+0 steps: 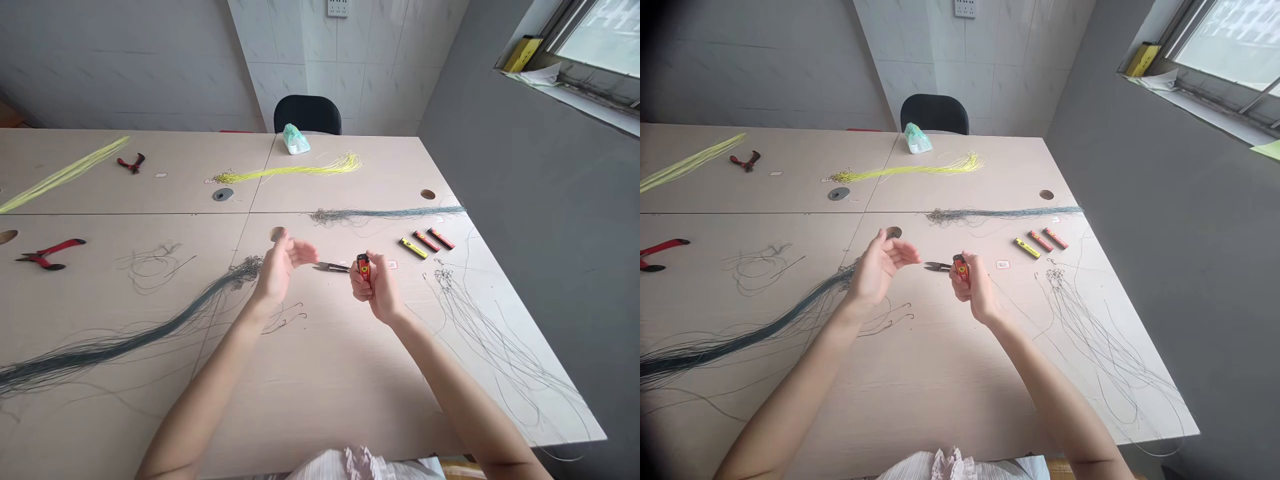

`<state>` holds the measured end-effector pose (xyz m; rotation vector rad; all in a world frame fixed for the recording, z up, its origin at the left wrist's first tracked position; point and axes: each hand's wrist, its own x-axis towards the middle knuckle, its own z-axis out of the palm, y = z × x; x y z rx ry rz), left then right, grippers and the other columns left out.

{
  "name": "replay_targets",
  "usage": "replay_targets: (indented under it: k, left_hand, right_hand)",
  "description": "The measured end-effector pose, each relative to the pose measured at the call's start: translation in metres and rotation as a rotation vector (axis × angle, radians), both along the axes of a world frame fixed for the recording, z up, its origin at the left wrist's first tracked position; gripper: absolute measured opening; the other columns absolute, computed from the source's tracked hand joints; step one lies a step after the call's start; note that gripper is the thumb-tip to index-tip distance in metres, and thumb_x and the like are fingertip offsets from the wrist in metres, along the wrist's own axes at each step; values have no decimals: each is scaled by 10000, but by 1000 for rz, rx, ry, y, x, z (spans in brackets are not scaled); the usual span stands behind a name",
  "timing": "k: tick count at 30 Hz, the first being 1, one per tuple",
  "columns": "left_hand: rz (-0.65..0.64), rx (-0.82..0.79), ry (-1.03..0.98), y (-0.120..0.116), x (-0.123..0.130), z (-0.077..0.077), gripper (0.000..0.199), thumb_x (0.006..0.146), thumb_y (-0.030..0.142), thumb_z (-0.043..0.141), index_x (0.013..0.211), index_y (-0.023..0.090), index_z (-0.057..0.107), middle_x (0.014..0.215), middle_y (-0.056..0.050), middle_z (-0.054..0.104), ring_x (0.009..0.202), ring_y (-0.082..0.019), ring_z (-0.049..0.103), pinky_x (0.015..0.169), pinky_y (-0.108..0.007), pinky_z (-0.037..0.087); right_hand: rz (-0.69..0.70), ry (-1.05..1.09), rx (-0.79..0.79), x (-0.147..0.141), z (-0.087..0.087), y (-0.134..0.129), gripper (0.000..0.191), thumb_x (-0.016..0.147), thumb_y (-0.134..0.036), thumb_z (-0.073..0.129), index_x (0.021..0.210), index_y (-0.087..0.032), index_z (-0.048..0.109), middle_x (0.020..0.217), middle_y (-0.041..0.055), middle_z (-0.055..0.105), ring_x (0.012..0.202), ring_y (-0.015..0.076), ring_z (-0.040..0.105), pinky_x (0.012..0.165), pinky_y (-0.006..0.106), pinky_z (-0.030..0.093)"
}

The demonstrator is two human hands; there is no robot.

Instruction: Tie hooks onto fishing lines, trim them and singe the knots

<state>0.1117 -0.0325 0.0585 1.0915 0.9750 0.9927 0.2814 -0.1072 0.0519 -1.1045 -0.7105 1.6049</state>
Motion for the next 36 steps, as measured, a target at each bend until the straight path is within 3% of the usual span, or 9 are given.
replay_targets:
  k: [9, 18, 23, 36]
  left_hand:
    - [156, 128, -10, -1, -26, 39, 537, 909, 605, 414, 652, 199, 655, 704, -46, 694, 697, -199, 668, 840, -387, 527]
    - [251, 263, 23, -22, -47, 73, 489, 870, 666, 452, 632, 303, 678, 651, -6, 674, 744, -230, 662, 855, -421, 524]
    - [292, 271, 98, -32, -49, 83, 502, 820, 738, 450, 597, 336, 652, 660, 1, 702, 864, -274, 686, 837, -450, 542]
    - [344, 292, 110, -40, -50, 96, 491, 862, 692, 442, 568, 353, 642, 598, 22, 676, 792, -229, 681, 868, -418, 551]
  right_hand:
    - [-5, -59, -121, -5, 8, 1, 390, 821, -424, 367, 505, -207, 295, 511, -73, 157, 470, 71, 60, 451, 247, 64]
    - [13, -50, -208, -4, 14, 1, 386, 836, -390, 336, 502, -200, 293, 525, -71, 156, 473, 71, 50, 450, 246, 53]
    - [20, -45, -216, -3, 13, 1, 385, 844, -387, 330, 508, -202, 290, 530, -70, 159, 471, 71, 55, 444, 244, 56]
    - [61, -3, -192, -1, 8, -2, 389, 836, -430, 359, 522, -205, 311, 531, -76, 162, 465, 69, 56, 438, 238, 63]
